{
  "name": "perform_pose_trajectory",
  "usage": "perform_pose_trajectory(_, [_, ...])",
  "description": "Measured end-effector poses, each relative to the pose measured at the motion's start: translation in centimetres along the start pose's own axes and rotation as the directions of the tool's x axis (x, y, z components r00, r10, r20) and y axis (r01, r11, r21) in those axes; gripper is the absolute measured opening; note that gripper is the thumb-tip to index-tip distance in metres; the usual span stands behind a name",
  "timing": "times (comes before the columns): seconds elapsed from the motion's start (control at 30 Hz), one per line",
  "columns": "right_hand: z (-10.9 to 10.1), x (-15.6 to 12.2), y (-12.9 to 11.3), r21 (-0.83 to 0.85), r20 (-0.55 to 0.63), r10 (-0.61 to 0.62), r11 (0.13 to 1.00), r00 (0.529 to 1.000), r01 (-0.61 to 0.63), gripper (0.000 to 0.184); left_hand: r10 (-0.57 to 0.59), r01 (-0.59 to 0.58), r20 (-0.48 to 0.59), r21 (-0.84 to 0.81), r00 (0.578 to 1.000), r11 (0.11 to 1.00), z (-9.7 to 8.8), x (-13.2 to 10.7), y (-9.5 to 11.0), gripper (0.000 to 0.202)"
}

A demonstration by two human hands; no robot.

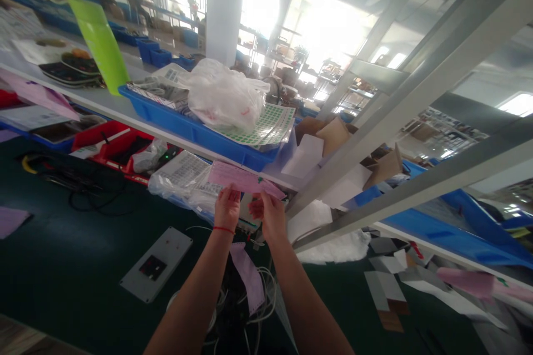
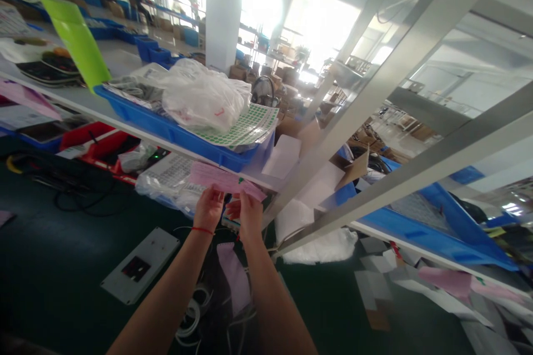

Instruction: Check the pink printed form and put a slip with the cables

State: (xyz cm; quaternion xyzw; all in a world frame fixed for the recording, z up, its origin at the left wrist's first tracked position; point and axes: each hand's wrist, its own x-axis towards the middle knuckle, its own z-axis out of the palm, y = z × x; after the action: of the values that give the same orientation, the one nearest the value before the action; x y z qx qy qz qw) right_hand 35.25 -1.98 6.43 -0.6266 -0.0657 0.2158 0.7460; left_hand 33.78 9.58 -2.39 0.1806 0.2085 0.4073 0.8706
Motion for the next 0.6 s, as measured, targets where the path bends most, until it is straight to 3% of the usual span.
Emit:
perform_pose_trajectory(0.1, [-4.2, -2.2, 3.0, -0.074, -0.016, 0.054, 0.996, 0.998, -0.055, 0.044, -0.029, 0.034, -0.114, 0.039, 0.993, 0.999, -4.1, -1.6, 2.4, 0.014])
perform_pose_trajectory(0.23, [-12.0, -6.0, 8.3, -0.115, -0.149, 0.167, 0.976, 0.975, -0.185, 0.042, -0.08, 0.136, -0.276, 0.192, 0.958, 0.972, -11.5, -6.0, 5.0, 0.015])
perform_pose_trajectory(0.4, [-21.3, -12.3, 15.1, -0.146, -0.364, 0.329, 0.904, 0.872, -0.402, 0.034, -0.14, 0.36, -0.479, 0.406, 0.867, 0.84, -19.7, -13.9, 6.1, 0.021])
perform_pose_trajectory(0.5, [-25.0, -15.9, 18.5, -0.143, -0.432, 0.409, 0.849, 0.804, -0.509, 0.034, -0.193, 0.494, -0.537, 0.501, 0.821, 0.711, -22.7, -18.3, 5.5, 0.011])
perform_pose_trajectory(0.6, [-27.2, -18.6, 20.8, -0.129, -0.454, 0.466, 0.809, 0.759, -0.574, 0.031, -0.239, 0.557, -0.532, 0.586, 0.813, 0.589, -23.7, -21.2, 4.1, 0.016])
